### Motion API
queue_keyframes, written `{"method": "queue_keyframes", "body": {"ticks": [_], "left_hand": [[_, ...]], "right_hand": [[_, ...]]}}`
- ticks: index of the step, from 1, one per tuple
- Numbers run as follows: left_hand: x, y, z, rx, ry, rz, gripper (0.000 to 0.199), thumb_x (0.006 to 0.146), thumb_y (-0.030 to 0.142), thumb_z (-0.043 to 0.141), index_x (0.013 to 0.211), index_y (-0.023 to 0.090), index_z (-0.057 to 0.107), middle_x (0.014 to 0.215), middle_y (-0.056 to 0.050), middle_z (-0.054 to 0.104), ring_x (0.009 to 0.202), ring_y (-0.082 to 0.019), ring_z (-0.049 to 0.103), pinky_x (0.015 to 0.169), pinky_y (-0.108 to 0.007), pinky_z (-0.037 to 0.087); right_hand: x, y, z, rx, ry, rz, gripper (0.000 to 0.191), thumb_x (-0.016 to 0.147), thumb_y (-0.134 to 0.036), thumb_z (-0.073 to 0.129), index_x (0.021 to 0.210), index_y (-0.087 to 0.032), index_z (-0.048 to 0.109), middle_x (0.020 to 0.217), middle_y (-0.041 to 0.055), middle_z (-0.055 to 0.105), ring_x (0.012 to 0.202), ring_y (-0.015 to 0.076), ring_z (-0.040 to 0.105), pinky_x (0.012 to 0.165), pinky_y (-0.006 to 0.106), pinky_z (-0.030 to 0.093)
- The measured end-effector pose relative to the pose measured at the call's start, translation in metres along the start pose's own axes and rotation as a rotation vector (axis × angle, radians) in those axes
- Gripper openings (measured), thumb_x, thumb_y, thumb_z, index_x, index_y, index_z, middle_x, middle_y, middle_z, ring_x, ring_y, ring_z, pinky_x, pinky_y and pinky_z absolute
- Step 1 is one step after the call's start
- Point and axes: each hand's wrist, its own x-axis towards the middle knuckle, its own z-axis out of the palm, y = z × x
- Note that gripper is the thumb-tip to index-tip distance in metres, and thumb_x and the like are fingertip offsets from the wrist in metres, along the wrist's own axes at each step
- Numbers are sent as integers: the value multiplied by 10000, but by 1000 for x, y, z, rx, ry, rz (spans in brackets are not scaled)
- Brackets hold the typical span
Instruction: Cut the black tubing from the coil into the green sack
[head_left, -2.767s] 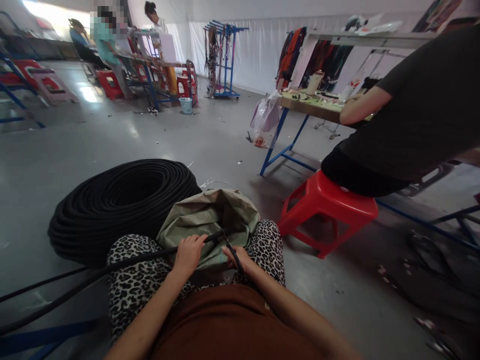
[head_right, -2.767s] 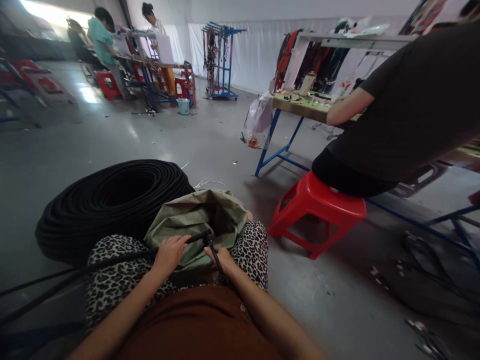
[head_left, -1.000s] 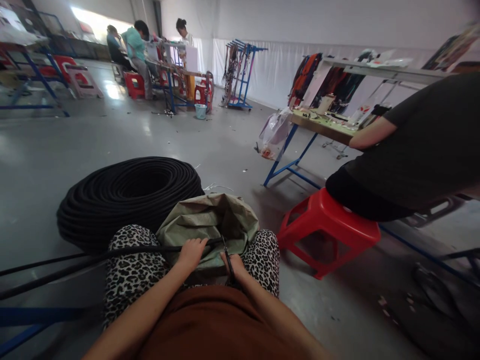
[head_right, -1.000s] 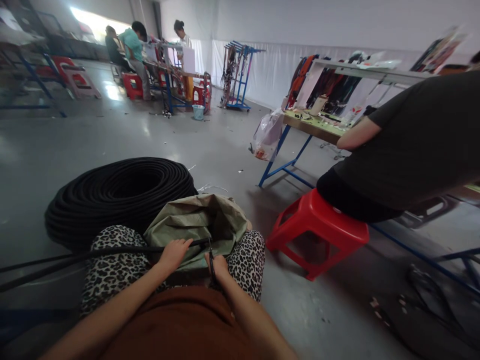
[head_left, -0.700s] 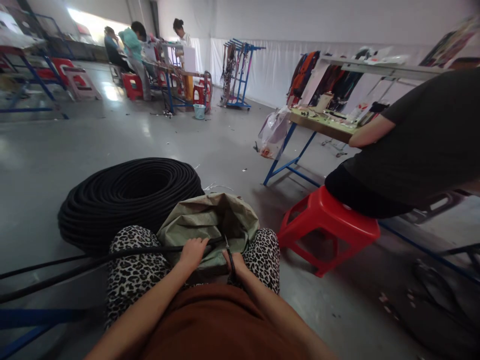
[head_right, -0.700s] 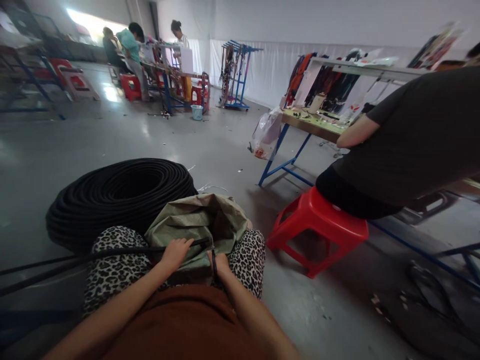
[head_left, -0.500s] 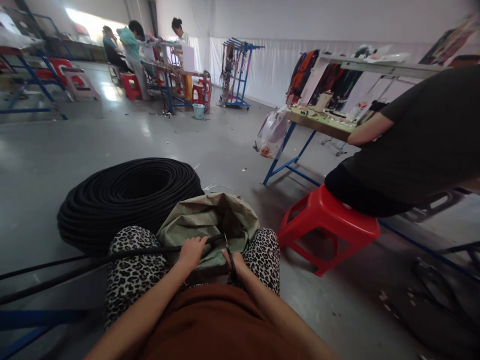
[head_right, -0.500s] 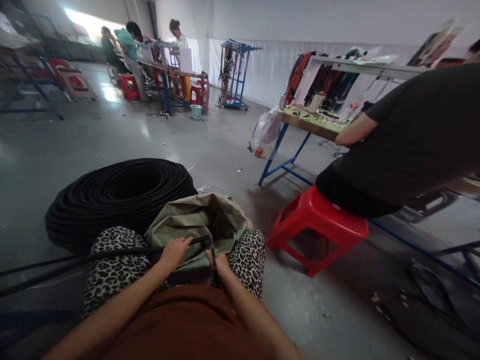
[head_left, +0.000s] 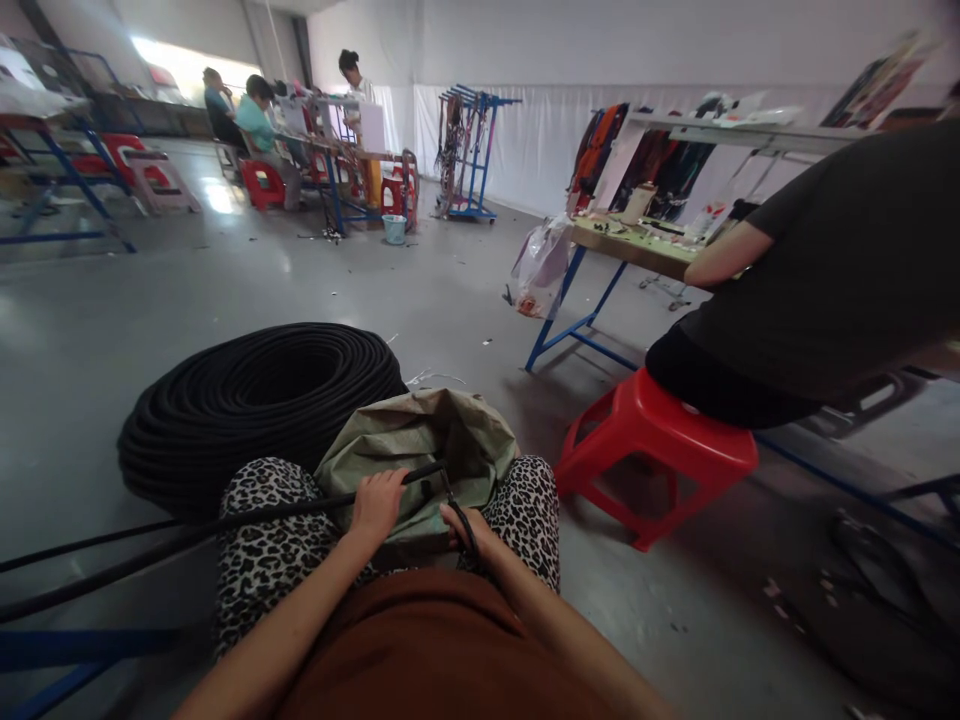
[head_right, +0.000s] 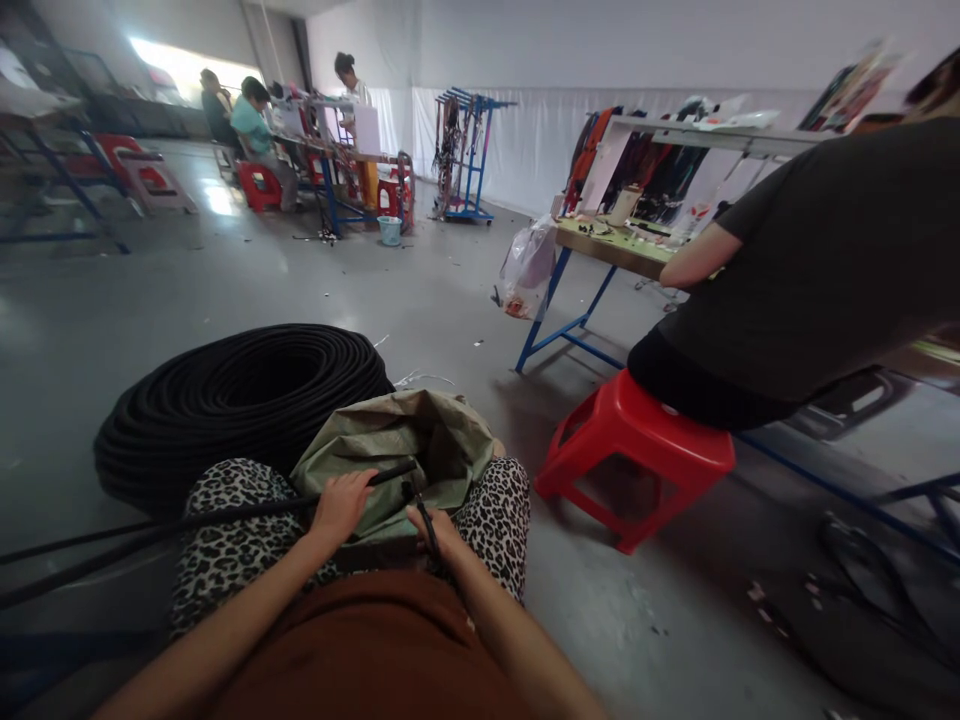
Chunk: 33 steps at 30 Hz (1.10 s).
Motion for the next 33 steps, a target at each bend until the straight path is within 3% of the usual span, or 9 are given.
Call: {"method": "queue_keyframes", "body": {"ticks": [10,24,33], "left_hand": [[-4,5,3,13,-50,35,352,913,225,436,1231,230,586,1145,-94,682,1062,-214,601,863,-343,373],[-2,2,9,41,-45,72,352,914,231,426,1224,241,592,1123,-76,687,1038,-228,601,856,-355,374],[-1,0,13,109,-61,70,366,908,235,452,1249,262,583,1101,-78,683,1025,-234,600,836,-361,374]], "right_hand": [[-5,-12,1,-10,13,34,412,804,-560,623,763,-152,582,573,-22,501,540,117,519,550,221,464],[18,12,1,11,-16,-1,447,817,-579,604,770,-136,572,550,-46,470,468,91,486,524,213,459],[12,1,6,-35,73,89,438,865,-523,572,646,-145,541,443,-44,438,351,78,400,355,186,343]]}}
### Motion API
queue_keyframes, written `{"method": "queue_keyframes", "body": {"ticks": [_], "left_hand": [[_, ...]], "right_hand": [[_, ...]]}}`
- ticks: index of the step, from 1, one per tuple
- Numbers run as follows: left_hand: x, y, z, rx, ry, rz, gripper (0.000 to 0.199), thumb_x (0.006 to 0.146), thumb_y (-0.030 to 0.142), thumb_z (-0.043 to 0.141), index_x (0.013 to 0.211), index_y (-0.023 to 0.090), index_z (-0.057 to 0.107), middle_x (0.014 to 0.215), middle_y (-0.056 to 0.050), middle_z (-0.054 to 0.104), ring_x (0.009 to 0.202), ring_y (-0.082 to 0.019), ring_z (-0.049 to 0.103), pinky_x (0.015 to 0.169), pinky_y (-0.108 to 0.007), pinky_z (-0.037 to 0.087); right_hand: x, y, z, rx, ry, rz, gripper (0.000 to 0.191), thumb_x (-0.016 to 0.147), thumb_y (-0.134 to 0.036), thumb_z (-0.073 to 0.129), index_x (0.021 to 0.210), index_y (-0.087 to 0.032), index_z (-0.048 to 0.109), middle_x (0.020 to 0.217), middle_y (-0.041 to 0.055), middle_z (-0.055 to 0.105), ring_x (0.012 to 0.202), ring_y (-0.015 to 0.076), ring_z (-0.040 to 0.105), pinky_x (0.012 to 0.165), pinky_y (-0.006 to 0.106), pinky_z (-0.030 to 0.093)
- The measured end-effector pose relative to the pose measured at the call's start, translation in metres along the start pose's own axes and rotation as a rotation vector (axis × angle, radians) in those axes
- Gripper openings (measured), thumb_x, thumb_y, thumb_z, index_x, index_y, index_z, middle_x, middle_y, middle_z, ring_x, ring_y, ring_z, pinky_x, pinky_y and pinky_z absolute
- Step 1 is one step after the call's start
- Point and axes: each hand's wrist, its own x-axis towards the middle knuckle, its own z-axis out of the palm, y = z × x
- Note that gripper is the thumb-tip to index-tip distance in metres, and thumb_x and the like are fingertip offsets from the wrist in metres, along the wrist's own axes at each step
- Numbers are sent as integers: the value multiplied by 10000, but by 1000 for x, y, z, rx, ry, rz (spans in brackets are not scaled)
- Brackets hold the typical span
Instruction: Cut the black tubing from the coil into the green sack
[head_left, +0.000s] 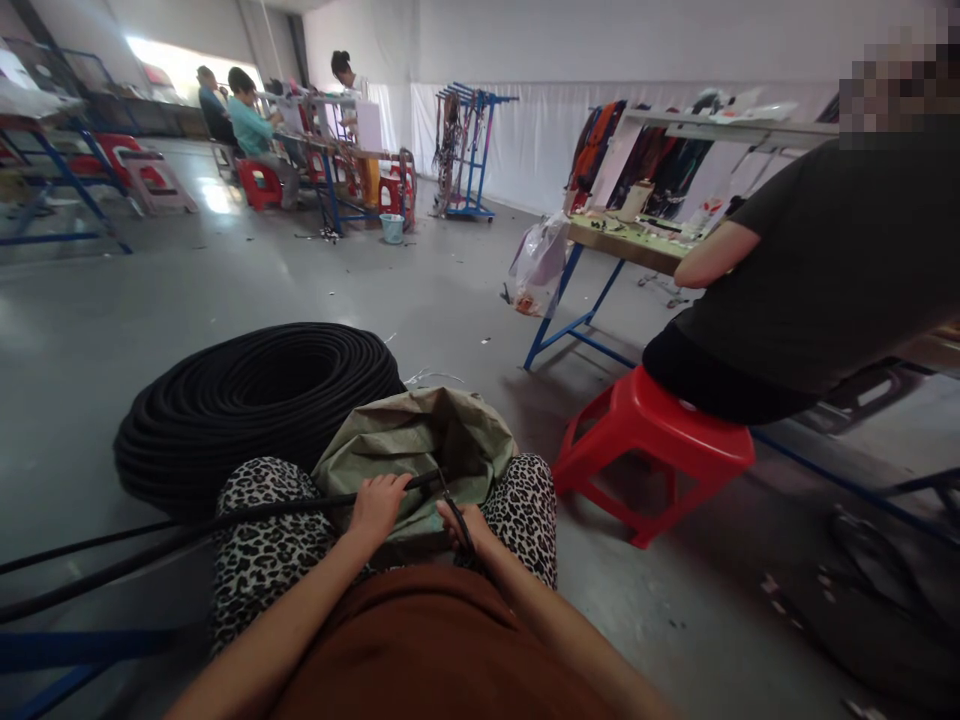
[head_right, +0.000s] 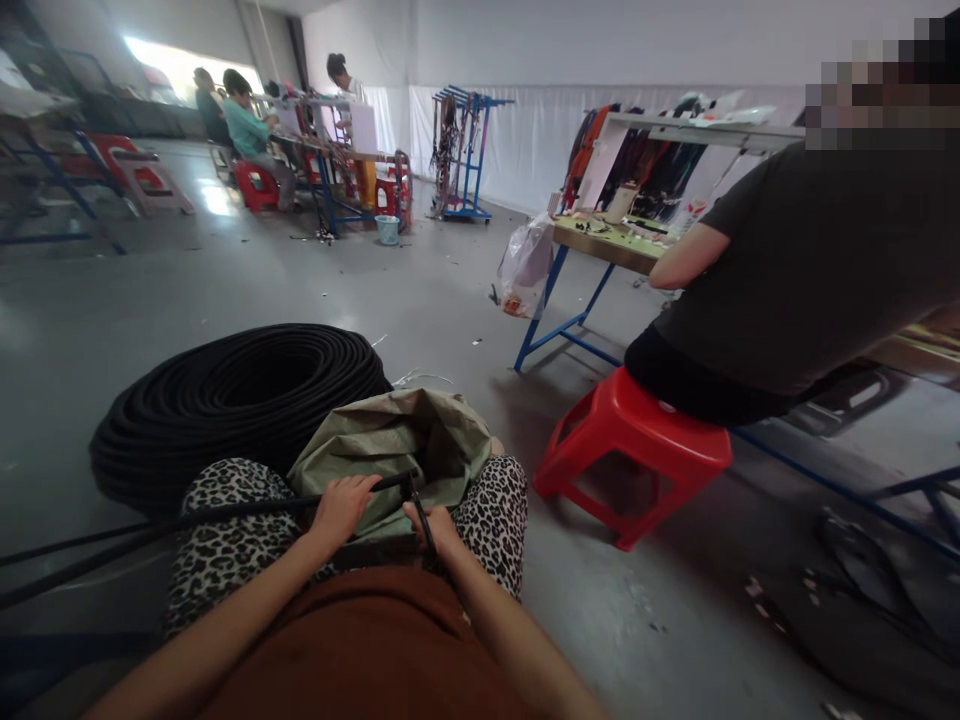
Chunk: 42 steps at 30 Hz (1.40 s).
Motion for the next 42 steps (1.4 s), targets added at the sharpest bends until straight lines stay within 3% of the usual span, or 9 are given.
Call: {"method": "queue_keyframes", "body": {"ticks": [6,16,28,33,42], "left_hand": [[-2,-2,2,66,-3,-3,431,932,219,371,1324,301,529,1074,-80,670,989,-235,601,806,-368,382],[-2,2,-4,34,-45,3,377,915,202,412,1255,227,573,1092,-93,683,1027,-226,613,838,-343,400],[1,1,2,69,-103,17,406,927,213,379,1298,221,546,1121,-101,681,1031,-235,621,845,-355,418],[1,1,3,76,-91,22,408,924,206,380,1292,215,555,1105,-111,683,1015,-236,628,836,-359,427],[1,-1,6,90,-57,28,399,919,206,399,1279,217,568,1073,-112,692,1000,-247,636,820,-372,438]], "right_hand": [[0,2,-1,-68,68,-77,476,841,-536,596,563,-159,513,421,-37,446,349,83,420,356,188,322],[10,8,-2,-259,179,-138,468,856,-472,576,515,-152,553,462,8,504,477,116,506,456,202,358],[12,5,0,-272,126,-58,469,859,-494,555,531,-160,568,468,29,511,445,154,538,420,222,374],[12,4,-1,-305,135,-63,463,872,-433,551,489,-176,521,458,32,509,460,150,555,422,207,358],[14,6,-1,-377,105,-67,469,875,-473,536,509,-180,514,488,34,530,458,160,576,429,211,393]]}}
